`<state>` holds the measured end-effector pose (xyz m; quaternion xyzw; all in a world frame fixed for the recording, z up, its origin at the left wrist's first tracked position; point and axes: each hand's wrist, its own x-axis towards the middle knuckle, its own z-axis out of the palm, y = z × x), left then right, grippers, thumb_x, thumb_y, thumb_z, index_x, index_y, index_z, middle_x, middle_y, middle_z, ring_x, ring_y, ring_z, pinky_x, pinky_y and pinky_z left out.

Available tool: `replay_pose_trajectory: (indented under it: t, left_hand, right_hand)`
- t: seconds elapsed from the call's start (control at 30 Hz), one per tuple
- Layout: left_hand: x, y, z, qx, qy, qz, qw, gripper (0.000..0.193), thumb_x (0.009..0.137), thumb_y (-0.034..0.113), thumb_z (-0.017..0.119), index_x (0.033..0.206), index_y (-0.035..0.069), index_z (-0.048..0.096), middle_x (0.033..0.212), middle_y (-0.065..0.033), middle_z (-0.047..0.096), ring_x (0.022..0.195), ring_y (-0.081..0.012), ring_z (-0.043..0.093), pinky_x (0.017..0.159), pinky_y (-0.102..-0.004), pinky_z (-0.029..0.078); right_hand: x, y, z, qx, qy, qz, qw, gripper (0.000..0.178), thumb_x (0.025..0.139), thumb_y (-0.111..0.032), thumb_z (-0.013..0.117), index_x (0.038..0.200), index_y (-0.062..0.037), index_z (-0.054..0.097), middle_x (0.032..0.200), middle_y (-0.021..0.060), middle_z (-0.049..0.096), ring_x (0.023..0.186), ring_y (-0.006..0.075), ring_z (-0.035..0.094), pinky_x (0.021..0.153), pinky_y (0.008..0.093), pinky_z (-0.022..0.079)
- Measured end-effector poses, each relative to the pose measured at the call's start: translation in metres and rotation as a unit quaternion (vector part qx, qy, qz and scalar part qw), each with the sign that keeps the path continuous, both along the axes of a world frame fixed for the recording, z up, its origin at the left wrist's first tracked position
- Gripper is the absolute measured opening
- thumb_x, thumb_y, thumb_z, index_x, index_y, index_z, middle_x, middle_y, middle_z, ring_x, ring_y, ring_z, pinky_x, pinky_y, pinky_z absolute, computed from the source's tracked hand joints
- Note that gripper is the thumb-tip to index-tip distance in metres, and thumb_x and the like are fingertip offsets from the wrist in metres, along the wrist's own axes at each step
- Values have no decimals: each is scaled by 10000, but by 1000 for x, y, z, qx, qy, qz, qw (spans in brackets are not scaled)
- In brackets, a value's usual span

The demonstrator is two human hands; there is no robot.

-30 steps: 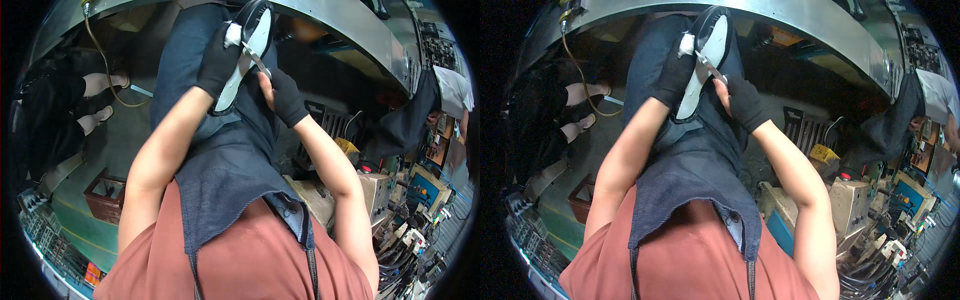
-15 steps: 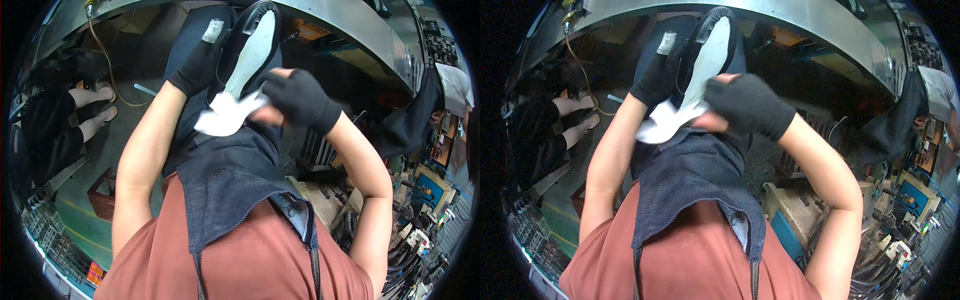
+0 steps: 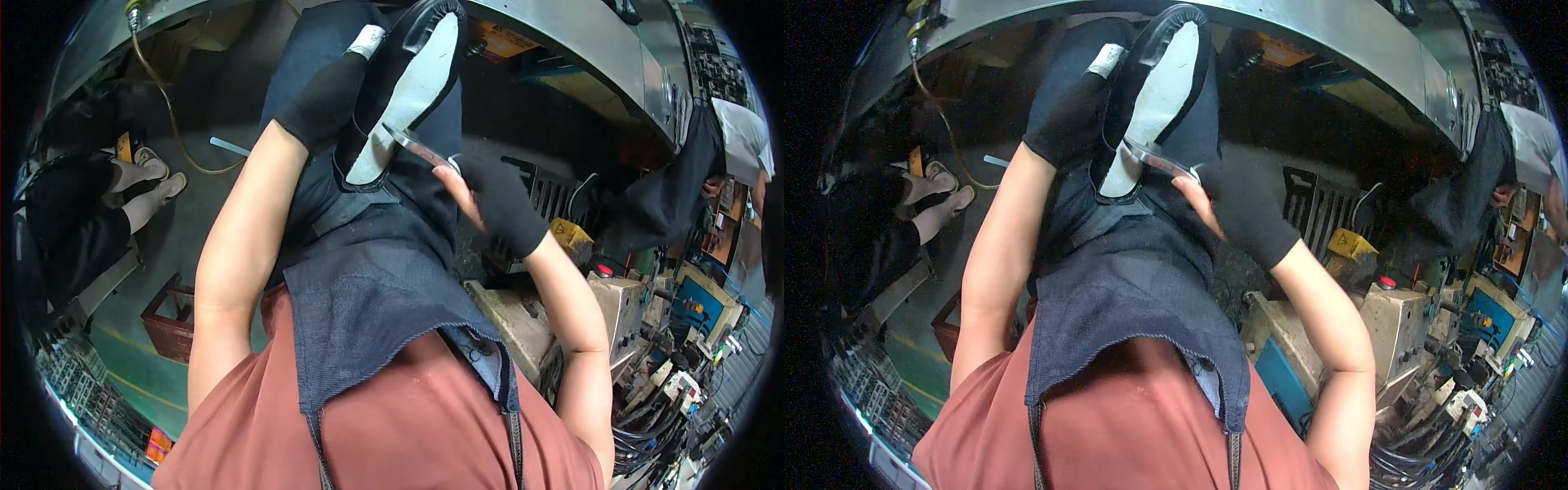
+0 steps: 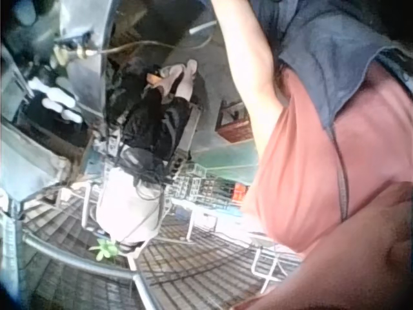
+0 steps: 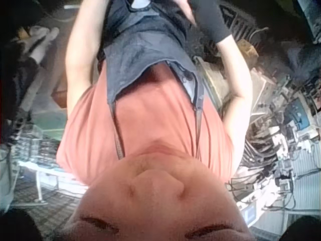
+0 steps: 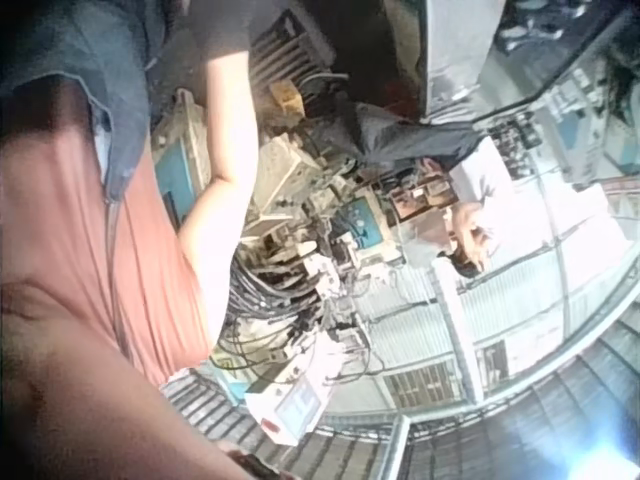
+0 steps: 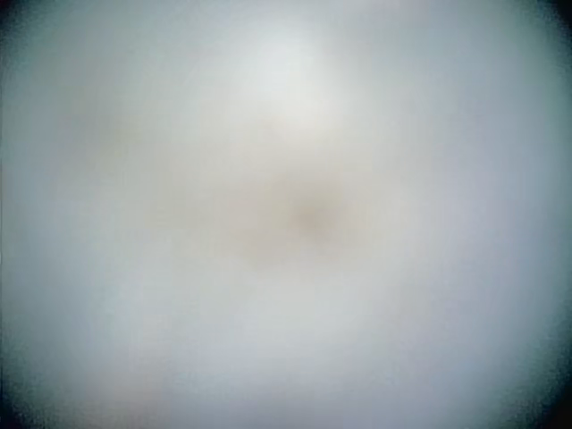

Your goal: Manually lasting shoes by stretching the upper over the last and trimming excess material using pliers.

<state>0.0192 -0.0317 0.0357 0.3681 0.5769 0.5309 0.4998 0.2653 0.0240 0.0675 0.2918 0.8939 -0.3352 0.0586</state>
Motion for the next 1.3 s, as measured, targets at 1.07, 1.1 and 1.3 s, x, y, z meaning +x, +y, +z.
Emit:
replay_pose_trajectory:
  t: [1.07, 1.1, 1.3]
  left_hand:
    - [32, -35, -46, 90, 263, 14, 960, 1109, 665, 402, 851, 1462, -19, 204, 1444, -268, 349, 1365, -371, 356, 1123, -408, 307]
    - [31, -33, -51, 89, 241, 36, 966, 1080, 658, 369, 862, 1438, -29, 230, 1407, -253, 390, 1330, -354, 399, 1101, -405, 339]
    - [17, -38, -31, -10, 145, 41, 988, 1015, 643, 271, 882, 1401, -23, 274, 1330, -210, 460, 1238, -298, 476, 1033, -385, 406]
  right_hand:
    - [-36, -16, 35, -74, 129, -200, 969, 458, 994, -404, 430, 913, 0, 631, 777, 233, 618, 731, 394, 628, 636, 430, 454]
    - [-40, -14, 20, -32, 206, -169, 963, 449, 990, -403, 448, 890, -2, 624, 758, 234, 613, 706, 403, 615, 627, 414, 456]
    - [-15, -7, -13, -278, 137, -337, 889, 508, 989, -503, 443, 801, -48, 569, 646, -10, 512, 577, 105, 539, 548, 277, 433]
